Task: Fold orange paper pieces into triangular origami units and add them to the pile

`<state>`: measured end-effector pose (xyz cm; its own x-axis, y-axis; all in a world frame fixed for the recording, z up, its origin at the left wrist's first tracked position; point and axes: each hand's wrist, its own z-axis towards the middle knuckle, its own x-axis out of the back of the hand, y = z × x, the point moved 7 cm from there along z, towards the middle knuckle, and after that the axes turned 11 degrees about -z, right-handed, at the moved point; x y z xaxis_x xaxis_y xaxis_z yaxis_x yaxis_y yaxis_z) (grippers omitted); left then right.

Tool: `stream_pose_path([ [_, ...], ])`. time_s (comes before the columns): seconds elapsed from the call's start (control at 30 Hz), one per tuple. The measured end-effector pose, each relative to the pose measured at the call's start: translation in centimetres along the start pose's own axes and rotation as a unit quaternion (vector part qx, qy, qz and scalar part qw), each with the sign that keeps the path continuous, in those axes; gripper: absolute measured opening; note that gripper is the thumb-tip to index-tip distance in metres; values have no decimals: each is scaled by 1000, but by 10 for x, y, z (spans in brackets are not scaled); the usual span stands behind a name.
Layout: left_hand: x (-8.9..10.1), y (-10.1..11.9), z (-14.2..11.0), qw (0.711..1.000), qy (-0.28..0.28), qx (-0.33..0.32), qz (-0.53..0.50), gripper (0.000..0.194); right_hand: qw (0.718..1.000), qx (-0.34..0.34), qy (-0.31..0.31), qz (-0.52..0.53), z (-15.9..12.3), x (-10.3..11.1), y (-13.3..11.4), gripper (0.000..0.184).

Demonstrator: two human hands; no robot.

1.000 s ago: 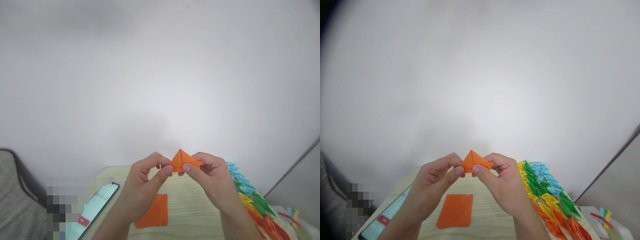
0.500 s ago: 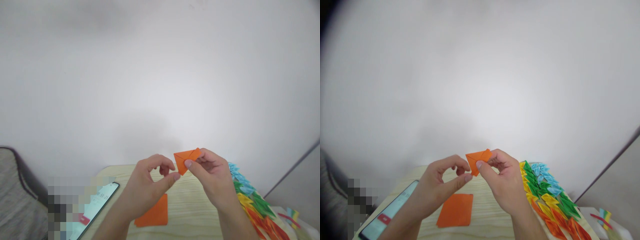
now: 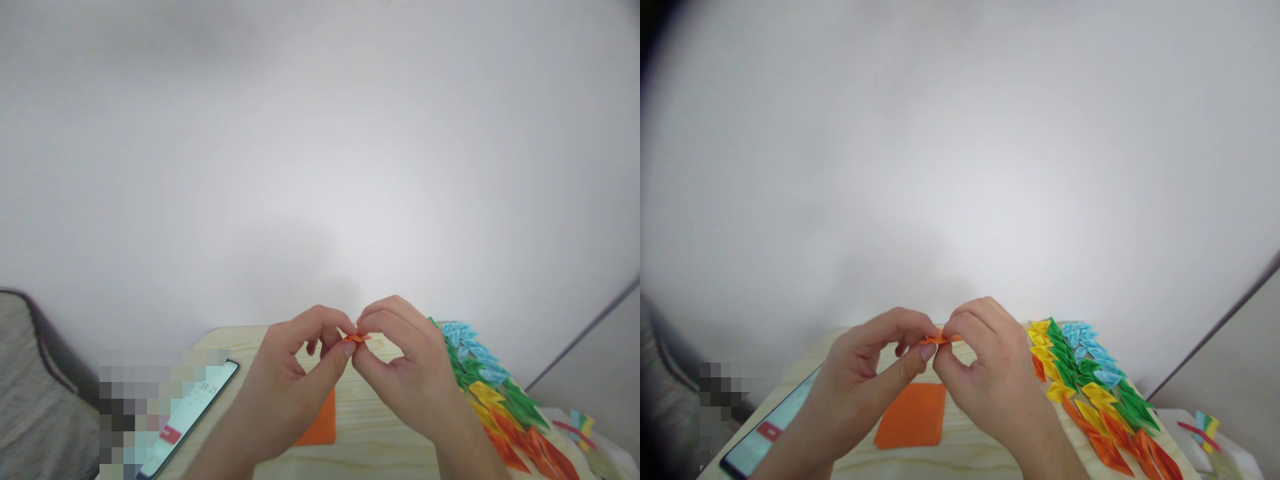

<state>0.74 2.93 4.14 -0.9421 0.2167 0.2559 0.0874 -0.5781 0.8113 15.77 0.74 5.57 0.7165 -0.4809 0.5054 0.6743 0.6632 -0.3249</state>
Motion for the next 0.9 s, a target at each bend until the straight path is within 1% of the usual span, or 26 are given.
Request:
stream_pose_path([
  [0.13, -1, 3, -2, 1000, -4, -12, -1, 16, 1000, -3, 15, -5, 0, 3, 0, 17],
  [0.23, 4, 0, -3, 998, 17, -4, -54, 12, 999, -17, 30, -2, 1, 5, 4, 22],
  [0.3, 9, -4, -3, 992, 38, 9, -119, 8, 998, -48, 36, 3, 0, 7, 11, 25],
  [0.37, 13, -7, -1, 982, 52, 17, -182, 7, 993, -109, 30, 44, -3, 7, 22, 31],
  [0.4, 15, -8, 0, 976, 53, 18, -208, 8, 986, -144, 18, 87, -6, 5, 28, 33],
  [0.47, 15, -8, 2, 966, 41, 14, -255, 8, 958, -205, -21, 200, -12, -2, 35, 36],
  [0.53, 13, -8, 3, 957, 26, 11, -290, 8, 924, -230, -59, 299, -15, -9, 35, 31],
  [0.6, 11, -8, 4, 950, 24, 18, -312, 7, 905, -235, -73, 347, -16, -11, 32, 21],
  [0.67, 11, -9, 3, 948, 42, 34, -314, 7, 904, -233, -66, 352, -15, -10, 31, 12],
  [0.77, 13, -9, 1, 960, 65, 43, -267, 13, 918, -229, -52, 320, -13, -7, 31, 9],
  [0.83, 13, -7, 0, 971, 65, 26, -227, 16, 929, -225, -45, 291, -13, -5, 32, 8],
  [0.9, 12, -5, 0, 977, 57, 8, -207, 11, 936, -218, -42, 272, -13, -3, 31, 8],
])
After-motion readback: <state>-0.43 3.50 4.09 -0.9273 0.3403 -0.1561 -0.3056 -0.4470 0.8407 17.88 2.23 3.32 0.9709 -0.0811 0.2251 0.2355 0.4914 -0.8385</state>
